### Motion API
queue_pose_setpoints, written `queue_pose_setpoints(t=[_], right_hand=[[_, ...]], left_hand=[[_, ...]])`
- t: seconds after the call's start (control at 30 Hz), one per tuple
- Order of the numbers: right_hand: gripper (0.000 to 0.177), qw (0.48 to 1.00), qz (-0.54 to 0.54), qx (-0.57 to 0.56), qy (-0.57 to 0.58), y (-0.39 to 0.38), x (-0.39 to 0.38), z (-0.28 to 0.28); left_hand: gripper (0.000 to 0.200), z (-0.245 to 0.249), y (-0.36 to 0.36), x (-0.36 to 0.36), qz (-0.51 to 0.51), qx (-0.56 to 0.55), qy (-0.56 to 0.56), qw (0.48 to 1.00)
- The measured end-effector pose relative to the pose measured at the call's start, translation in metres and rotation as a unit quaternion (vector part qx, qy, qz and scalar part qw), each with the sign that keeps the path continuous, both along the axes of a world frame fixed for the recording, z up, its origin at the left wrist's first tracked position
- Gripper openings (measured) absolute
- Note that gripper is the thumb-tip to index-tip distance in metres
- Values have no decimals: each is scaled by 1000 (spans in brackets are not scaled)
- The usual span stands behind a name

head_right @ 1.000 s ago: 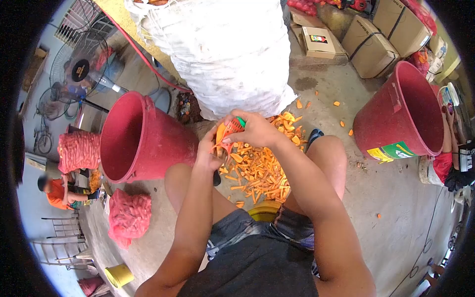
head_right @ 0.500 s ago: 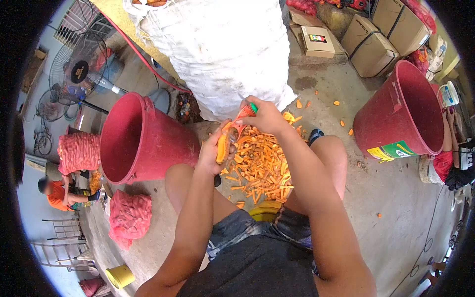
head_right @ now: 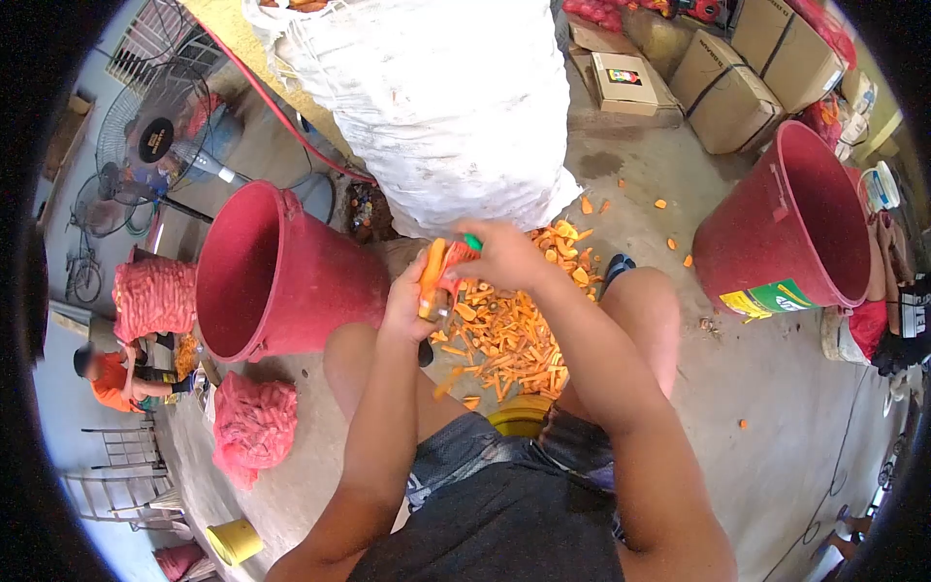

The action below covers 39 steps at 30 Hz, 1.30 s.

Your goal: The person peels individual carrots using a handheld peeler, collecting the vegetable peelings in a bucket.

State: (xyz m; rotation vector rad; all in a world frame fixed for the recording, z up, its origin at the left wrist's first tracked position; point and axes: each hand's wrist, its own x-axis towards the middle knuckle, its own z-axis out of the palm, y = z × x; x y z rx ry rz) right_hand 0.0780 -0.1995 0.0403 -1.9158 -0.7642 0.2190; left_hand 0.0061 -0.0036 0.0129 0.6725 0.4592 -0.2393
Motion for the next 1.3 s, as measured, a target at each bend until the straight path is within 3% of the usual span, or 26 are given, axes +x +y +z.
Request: queue_pose_setpoints(t=[0.03,0.1,0.27,0.33,0.4,0.43,0.47,0.53,0.6,0.67,0.73,0.9,0.97,1.0,1.07,1.13,1.2,1.23,1.3], right_hand=[[58,999,-43,-9,10,-5,13,-6],[60,992,-125,-2,26,-19,32,-6],[60,977,-174,-81,89,-24,35,9],[60,989,-119,18,87,-17,24,-1],[61,998,-51,31,22,-3,-3,-1],[61,998,14,45,-46,0,-10,1],[61,998,13,45,-47,-1,-10,5],[60,997,-32,-65,2,-6,-7,13],[57,997,-55,-36,-47,-14,11,3],[57,992,-112,-4,59,-24,31,-3],[56,989,-128,-22,68,-27,39,-9],[56,976,-175,-39,122,-26,35,-4],[58,996,-74,-20,40,-17,20,0],[58,996,-73,-21,40,-11,8,0],[62,995,5,-2,-100,-5,-13,0],[65,999,-2,11,-45,-11,2,-7],[63,996,-88,-28,16,-21,25,-4],[59,983,-117,12,138,-28,30,7],[57,983,-141,-20,113,-33,38,13]], left_hand=[[45,-3,3,-2,-3,-1,0,1000],[42,-1,17,-8,-110,10,-43,993],[41,-9,19,-7,-74,36,-18,996],[42,-35,36,0,-48,13,-24,998],[42,-64,62,9,-203,-232,-127,943],[40,-12,13,-1,5,28,-1,1000],[40,0,4,-3,5,28,-2,1000],[39,7,-6,-4,0,74,-10,997],[38,1,4,-8,-48,63,-16,997],[37,2,10,-12,-95,54,-24,994],[37,6,11,-15,-139,85,-10,987],[37,12,14,-15,-104,108,12,989],[37,12,11,-10,-63,110,23,992],[37,18,4,-6,-17,98,38,994],[37,14,5,-3,24,84,53,995],[39,2,19,-8,-132,31,-79,988],[39,9,10,-13,-117,76,-32,990],[38,16,7,-15,-98,122,14,988],[38,28,6,-20,-114,120,12,986]])
